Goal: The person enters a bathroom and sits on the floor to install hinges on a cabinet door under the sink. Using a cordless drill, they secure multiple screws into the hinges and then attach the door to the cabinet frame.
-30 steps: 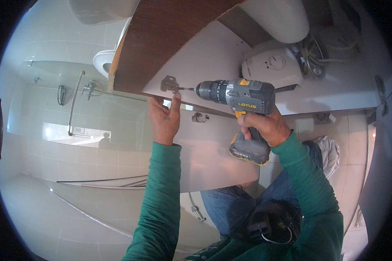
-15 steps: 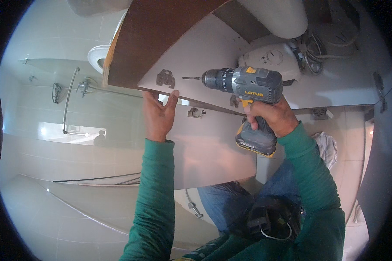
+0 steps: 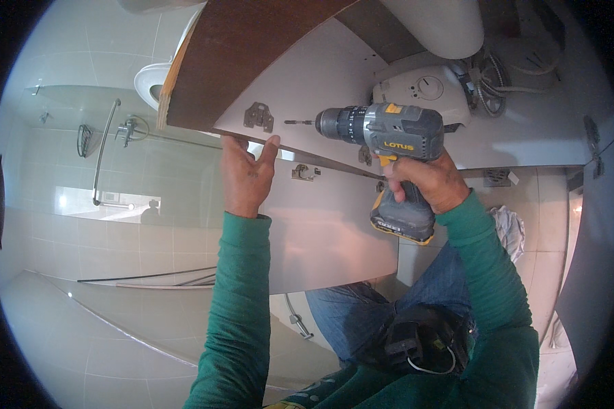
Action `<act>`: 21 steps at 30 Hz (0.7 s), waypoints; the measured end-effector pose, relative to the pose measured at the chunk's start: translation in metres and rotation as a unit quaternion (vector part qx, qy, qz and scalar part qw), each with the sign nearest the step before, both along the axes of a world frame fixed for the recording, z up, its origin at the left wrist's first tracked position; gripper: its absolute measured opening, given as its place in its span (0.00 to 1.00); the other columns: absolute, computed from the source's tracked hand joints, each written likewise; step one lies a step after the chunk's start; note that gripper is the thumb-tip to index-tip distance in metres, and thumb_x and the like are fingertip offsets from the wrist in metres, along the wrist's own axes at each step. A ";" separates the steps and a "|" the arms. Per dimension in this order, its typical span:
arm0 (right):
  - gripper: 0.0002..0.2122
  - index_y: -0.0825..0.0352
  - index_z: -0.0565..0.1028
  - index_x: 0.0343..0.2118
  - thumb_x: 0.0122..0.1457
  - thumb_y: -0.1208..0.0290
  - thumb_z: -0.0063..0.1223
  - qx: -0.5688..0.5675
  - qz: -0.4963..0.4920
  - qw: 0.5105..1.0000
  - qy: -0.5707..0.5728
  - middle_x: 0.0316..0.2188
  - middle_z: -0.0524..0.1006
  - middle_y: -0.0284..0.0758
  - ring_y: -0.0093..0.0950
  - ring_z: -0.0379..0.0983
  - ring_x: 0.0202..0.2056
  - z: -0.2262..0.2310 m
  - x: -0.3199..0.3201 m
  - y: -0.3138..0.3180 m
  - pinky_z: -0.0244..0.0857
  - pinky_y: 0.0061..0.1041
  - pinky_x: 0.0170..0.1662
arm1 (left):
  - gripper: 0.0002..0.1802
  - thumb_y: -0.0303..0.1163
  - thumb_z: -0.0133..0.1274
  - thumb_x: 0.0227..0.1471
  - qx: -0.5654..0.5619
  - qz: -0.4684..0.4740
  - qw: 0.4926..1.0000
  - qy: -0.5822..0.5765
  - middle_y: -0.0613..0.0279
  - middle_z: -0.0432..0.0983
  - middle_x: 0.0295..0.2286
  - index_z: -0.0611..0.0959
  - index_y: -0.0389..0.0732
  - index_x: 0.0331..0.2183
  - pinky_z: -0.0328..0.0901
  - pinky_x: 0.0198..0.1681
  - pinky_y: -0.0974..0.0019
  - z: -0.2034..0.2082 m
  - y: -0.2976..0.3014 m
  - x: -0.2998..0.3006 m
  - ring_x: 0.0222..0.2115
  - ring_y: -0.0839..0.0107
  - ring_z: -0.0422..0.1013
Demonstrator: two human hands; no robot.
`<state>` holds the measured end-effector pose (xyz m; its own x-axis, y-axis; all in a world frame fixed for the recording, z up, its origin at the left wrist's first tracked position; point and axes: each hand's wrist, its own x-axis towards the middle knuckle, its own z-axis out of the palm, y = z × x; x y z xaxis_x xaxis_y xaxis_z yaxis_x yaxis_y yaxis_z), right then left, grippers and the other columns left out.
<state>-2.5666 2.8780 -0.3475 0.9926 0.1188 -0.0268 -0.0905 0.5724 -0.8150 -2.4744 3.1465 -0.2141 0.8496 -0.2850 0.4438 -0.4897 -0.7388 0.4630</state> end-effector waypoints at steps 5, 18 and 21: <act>0.22 0.70 0.81 0.49 0.51 0.69 0.56 -0.016 0.008 1.000 -0.008 0.21 0.75 0.32 0.23 0.70 0.22 0.004 0.000 0.002 0.68 0.28 0.34 | 0.30 0.17 0.65 0.54 0.025 0.021 0.999 -0.001 0.41 0.74 0.49 0.68 0.29 0.54 0.66 0.59 0.59 0.002 -0.001 -0.003 0.52 0.54 0.74; 0.22 0.71 0.81 0.50 0.53 0.67 0.57 0.004 0.039 0.999 -0.020 0.22 0.75 0.32 0.24 0.71 0.23 0.013 0.000 0.005 0.68 0.27 0.34 | 0.26 0.28 0.65 0.62 0.030 0.015 0.999 -0.040 0.42 0.77 0.48 0.70 0.27 0.52 0.68 0.56 0.60 -0.009 0.005 -0.003 0.51 0.59 0.74; 0.22 0.70 0.81 0.50 0.53 0.68 0.57 0.010 0.041 0.999 -0.013 0.22 0.75 0.32 0.23 0.71 0.23 0.013 0.001 0.006 0.69 0.27 0.34 | 0.25 0.29 0.65 0.62 0.039 0.023 0.998 -0.051 0.42 0.77 0.48 0.71 0.27 0.52 0.68 0.55 0.60 -0.009 0.004 -0.003 0.50 0.58 0.75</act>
<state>-2.5659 2.8844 -0.3340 0.9797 0.2004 0.0017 -0.1171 0.5794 -0.8066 -2.4774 3.1502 -0.2233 0.8143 -0.2826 0.5070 -0.4954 -0.7935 0.3534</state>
